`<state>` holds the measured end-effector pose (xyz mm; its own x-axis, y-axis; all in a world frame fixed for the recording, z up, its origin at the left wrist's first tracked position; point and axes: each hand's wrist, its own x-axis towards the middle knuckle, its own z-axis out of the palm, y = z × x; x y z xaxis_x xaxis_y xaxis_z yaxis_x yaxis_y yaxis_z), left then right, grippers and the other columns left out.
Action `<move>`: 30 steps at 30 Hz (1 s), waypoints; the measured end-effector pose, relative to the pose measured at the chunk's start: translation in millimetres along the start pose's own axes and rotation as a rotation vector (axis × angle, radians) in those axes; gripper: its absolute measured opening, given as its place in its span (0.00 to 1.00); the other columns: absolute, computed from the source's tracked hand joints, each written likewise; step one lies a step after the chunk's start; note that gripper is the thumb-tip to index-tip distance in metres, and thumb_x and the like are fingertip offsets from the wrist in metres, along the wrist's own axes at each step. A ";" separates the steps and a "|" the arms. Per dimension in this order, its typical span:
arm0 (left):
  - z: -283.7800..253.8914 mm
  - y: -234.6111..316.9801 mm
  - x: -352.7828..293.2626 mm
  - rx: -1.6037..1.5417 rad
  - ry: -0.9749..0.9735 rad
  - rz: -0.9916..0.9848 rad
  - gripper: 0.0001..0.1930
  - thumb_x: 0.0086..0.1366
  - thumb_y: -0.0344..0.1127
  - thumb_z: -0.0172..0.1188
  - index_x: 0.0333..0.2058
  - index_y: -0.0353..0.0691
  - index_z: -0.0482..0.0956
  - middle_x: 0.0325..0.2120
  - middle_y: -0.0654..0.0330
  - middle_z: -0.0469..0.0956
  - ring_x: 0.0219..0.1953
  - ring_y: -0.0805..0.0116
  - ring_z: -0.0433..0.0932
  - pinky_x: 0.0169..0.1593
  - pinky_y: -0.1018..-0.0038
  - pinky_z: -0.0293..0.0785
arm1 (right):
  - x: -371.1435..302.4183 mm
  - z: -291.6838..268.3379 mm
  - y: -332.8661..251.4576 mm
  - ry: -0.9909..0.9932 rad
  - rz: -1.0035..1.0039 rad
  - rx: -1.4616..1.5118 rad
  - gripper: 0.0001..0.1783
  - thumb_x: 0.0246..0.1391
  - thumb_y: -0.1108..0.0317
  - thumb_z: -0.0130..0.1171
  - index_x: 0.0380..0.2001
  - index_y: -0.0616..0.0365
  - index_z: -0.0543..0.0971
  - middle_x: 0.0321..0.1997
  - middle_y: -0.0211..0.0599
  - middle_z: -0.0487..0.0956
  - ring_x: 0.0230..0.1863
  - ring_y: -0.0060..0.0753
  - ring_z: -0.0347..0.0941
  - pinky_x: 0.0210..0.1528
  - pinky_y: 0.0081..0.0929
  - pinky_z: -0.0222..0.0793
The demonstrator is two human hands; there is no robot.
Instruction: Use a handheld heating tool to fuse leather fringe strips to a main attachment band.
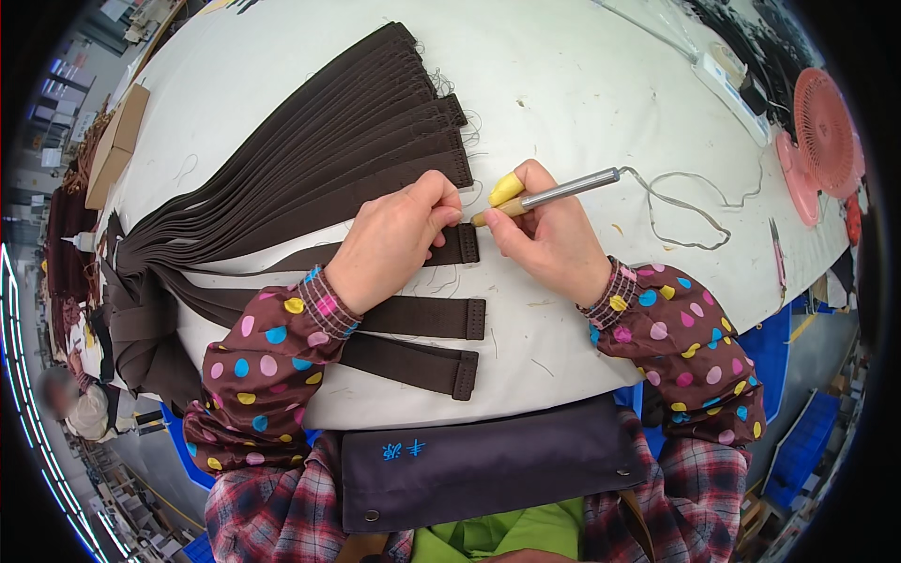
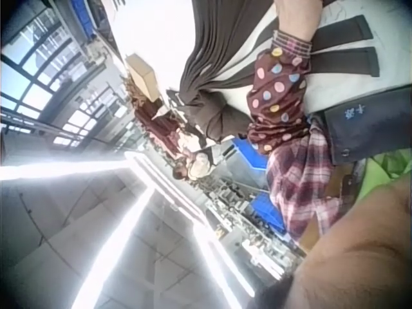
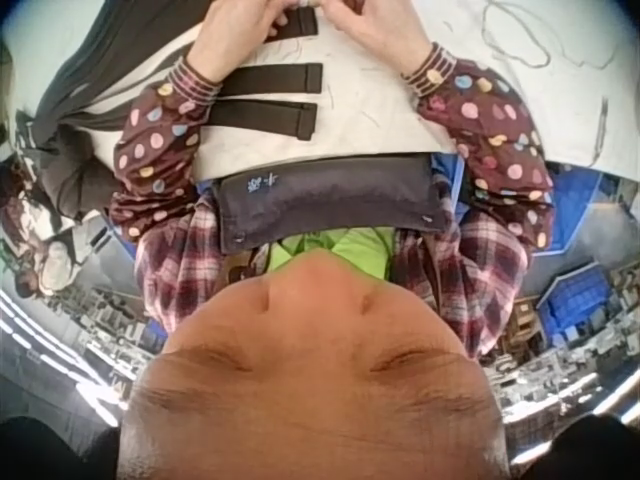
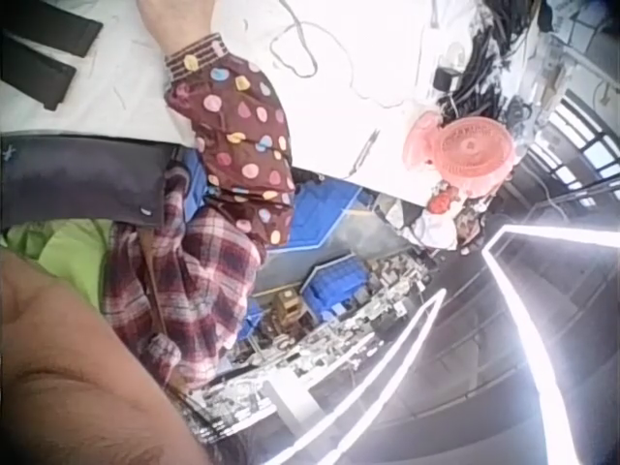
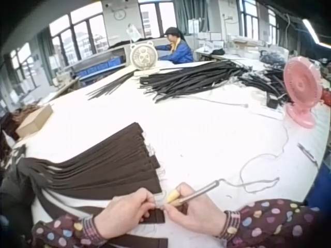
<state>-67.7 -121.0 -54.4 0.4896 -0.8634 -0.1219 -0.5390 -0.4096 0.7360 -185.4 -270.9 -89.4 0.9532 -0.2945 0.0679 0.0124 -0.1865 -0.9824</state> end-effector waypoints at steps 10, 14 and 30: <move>0.1 1.1 -0.4 0.010 -0.005 -0.015 0.04 0.64 0.30 0.50 0.32 0.38 0.67 0.25 0.57 0.76 0.24 0.66 0.78 0.27 0.72 0.73 | 0.3 0.8 1.7 -0.002 -0.002 -0.012 0.12 0.52 0.71 0.57 0.32 0.61 0.64 0.21 0.35 0.72 0.20 0.22 0.67 0.22 0.22 0.62; 0.0 0.7 0.6 0.017 -0.001 -0.007 0.04 0.65 0.31 0.50 0.32 0.37 0.67 0.25 0.57 0.76 0.24 0.66 0.78 0.27 0.71 0.73 | 1.3 0.3 2.4 -0.003 -0.011 -0.020 0.12 0.52 0.70 0.57 0.32 0.61 0.64 0.20 0.35 0.71 0.19 0.22 0.67 0.22 0.22 0.61; -0.9 0.9 -11.2 0.258 0.013 0.125 0.16 0.54 0.40 0.66 0.36 0.41 0.72 0.32 0.62 0.77 0.34 0.66 0.78 0.36 0.72 0.73 | -0.5 -5.9 -6.5 0.124 -0.138 0.084 0.10 0.52 0.73 0.57 0.33 0.60 0.65 0.23 0.28 0.70 0.23 0.13 0.65 0.24 0.14 0.61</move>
<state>-73.0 -111.4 -51.8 0.4163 -0.9087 -0.0307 -0.7517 -0.3630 0.5505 -187.8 -275.1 -82.0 0.8963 -0.3860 0.2185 0.1700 -0.1559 -0.9730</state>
